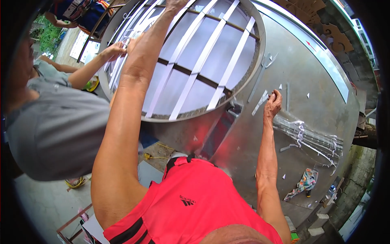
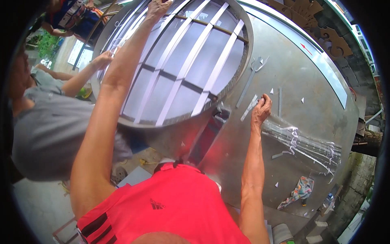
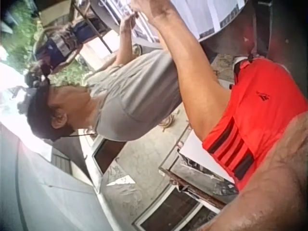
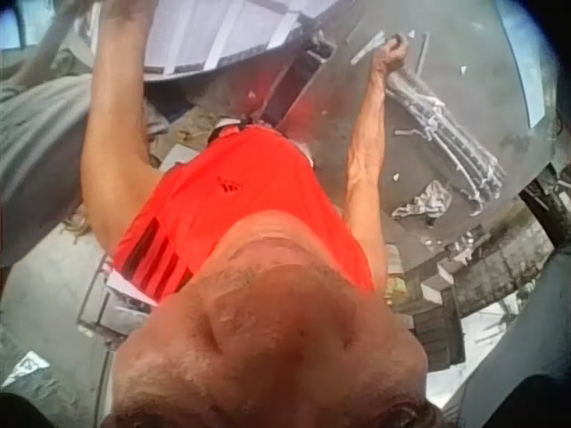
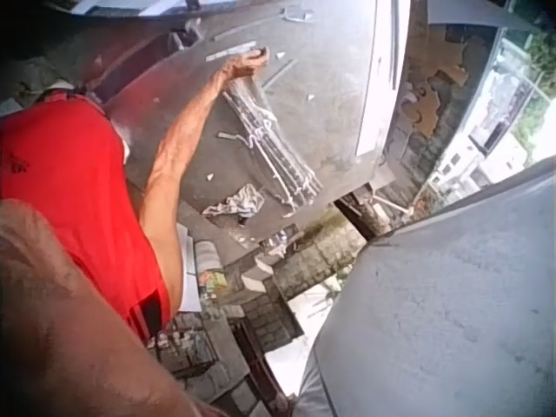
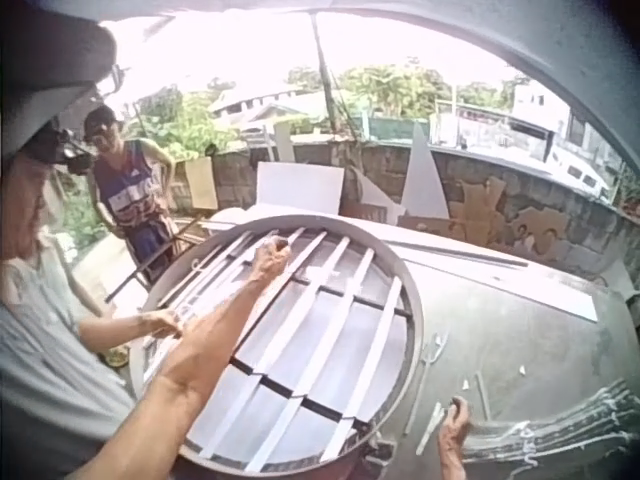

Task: Installing LED strips and wiring inside a circular metal sign housing.

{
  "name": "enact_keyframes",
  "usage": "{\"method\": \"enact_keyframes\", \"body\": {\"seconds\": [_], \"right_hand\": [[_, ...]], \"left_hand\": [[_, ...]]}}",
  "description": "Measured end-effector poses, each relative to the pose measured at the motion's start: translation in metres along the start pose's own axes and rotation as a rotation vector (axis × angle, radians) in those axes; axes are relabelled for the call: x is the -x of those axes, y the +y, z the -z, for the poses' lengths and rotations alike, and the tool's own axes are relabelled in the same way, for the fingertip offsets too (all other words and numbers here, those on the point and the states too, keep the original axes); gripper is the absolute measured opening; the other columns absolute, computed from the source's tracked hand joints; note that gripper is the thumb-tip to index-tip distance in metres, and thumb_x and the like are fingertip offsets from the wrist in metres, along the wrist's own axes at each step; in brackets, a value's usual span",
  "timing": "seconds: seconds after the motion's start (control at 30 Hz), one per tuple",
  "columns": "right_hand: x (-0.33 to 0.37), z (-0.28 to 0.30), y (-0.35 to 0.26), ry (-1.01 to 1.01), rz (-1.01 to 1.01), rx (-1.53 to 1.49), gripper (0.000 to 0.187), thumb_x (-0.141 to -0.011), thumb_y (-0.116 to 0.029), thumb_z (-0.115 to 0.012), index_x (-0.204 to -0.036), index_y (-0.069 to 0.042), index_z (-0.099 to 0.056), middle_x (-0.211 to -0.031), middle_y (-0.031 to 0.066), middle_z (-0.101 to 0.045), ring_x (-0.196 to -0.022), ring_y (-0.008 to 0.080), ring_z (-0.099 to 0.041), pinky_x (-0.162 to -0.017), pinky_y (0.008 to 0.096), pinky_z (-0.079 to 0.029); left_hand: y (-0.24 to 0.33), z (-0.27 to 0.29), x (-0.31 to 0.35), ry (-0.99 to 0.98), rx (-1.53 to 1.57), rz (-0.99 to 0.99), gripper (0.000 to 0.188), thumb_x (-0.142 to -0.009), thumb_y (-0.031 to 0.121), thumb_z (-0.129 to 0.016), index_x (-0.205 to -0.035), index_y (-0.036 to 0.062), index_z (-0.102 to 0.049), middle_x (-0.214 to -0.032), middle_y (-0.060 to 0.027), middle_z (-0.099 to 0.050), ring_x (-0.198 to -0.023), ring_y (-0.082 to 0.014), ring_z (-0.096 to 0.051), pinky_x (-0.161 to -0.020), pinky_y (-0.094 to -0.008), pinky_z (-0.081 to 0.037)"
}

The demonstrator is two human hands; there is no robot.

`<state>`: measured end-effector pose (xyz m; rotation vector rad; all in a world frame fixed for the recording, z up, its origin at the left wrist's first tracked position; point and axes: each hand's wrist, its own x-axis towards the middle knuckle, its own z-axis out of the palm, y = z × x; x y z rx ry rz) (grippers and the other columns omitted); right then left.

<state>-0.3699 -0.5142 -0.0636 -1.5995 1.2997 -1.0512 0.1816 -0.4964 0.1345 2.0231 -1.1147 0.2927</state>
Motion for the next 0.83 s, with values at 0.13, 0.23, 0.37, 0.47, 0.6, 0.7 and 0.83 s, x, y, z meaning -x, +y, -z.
{"method": "enact_keyframes", "body": {"seconds": [0.13, 0.23, 0.37, 0.47, 0.6, 0.7, 0.83], "right_hand": [[-0.027, 0.016, 0.068, 0.114, 0.059, 0.374, 0.021, -0.093, -0.003, -0.048, -0.109, 0.001, -0.061, -0.1, 0.0169, -0.061, -0.091, 0.0313, -0.063, -0.078, 0.0395, -0.051], [-0.026, 0.016, 0.079, 0.168, 0.128, 0.449, 0.024, -0.095, -0.005, -0.045, -0.112, 0.0, -0.06, -0.102, 0.0157, -0.058, -0.082, 0.0276, -0.063, -0.074, 0.0379, -0.051], [-0.022, 0.02, 0.082, 0.183, 0.04, 0.524, 0.027, -0.094, -0.003, -0.042, -0.114, -0.001, -0.06, -0.106, 0.0154, -0.056, -0.094, 0.0295, -0.06, -0.08, 0.039, -0.05], [-0.025, 0.003, 0.071, 0.153, 0.07, 0.504, 0.028, -0.093, -0.002, -0.041, -0.115, -0.001, -0.06, -0.107, 0.0144, -0.056, -0.093, 0.0289, -0.059, -0.079, 0.038, -0.05], [-0.028, 0.016, 0.071, 0.188, -0.043, 0.542, 0.029, -0.093, -0.001, -0.042, -0.115, -0.002, -0.061, -0.108, 0.0132, -0.057, -0.092, 0.0276, -0.06, -0.079, 0.0376, -0.05], [-0.029, 0.022, 0.074, 0.179, -0.02, 0.594, 0.031, -0.092, 0.002, -0.042, -0.116, -0.002, -0.061, -0.11, 0.0139, -0.055, -0.094, 0.026, -0.059, -0.077, 0.0362, -0.052], [-0.027, 0.004, 0.073, 0.167, -0.042, 0.519, 0.031, -0.092, 0.003, -0.042, -0.116, -0.001, -0.061, -0.11, 0.015, -0.055, -0.097, 0.0269, -0.059, -0.079, 0.0362, -0.053]], "left_hand": [[-0.047, -0.095, -0.062, -0.202, -0.231, -0.039, 0.03, -0.087, 0.019, -0.059, -0.111, 0.0031, -0.068, -0.108, -0.0179, -0.069, -0.101, -0.0315, -0.066, -0.092, -0.0402, -0.052], [-0.106, -0.163, -0.082, -0.353, -0.212, -0.137, 0.03, -0.086, 0.02, -0.059, -0.11, 0.0031, -0.068, -0.109, -0.0185, -0.068, -0.104, -0.0344, -0.064, -0.097, -0.0401, -0.048], [-0.15, -0.237, -0.096, -0.6, -0.211, -0.187, 0.038, -0.087, 0.025, -0.065, -0.118, 0.0026, -0.066, -0.11, -0.0148, -0.071, -0.101, -0.0266, -0.068, -0.09, -0.0349, -0.052], [-0.188, -0.23, -0.137, -0.811, -0.226, -0.085, 0.058, -0.079, 0.03, -0.07, -0.131, 0.0082, -0.059, -0.128, -0.0179, -0.061, -0.118, -0.0329, -0.059, -0.103, -0.0361, -0.044], [-0.172, -0.265, -0.149, -0.902, 0.66, 0.625, 0.025, -0.086, 0.018, -0.064, -0.105, 0.0028, -0.067, -0.101, -0.0179, -0.068, -0.091, -0.0283, -0.069, -0.082, -0.0352, -0.056], [-0.143, -0.284, -0.151, -1.255, -1.022, -1.027, 0.033, -0.081, 0.013, -0.071, -0.111, 0.0034, -0.062, -0.088, -0.0125, -0.071, -0.08, -0.0225, -0.07, -0.073, -0.0333, -0.057], [-0.12, -0.24, -0.163, -1.339, -0.942, -1.189, 0.04, -0.08, 0.019, -0.072, -0.118, 0.01, -0.065, -0.088, -0.0124, -0.072, -0.083, -0.0227, -0.07, -0.075, -0.0327, -0.057]]}}
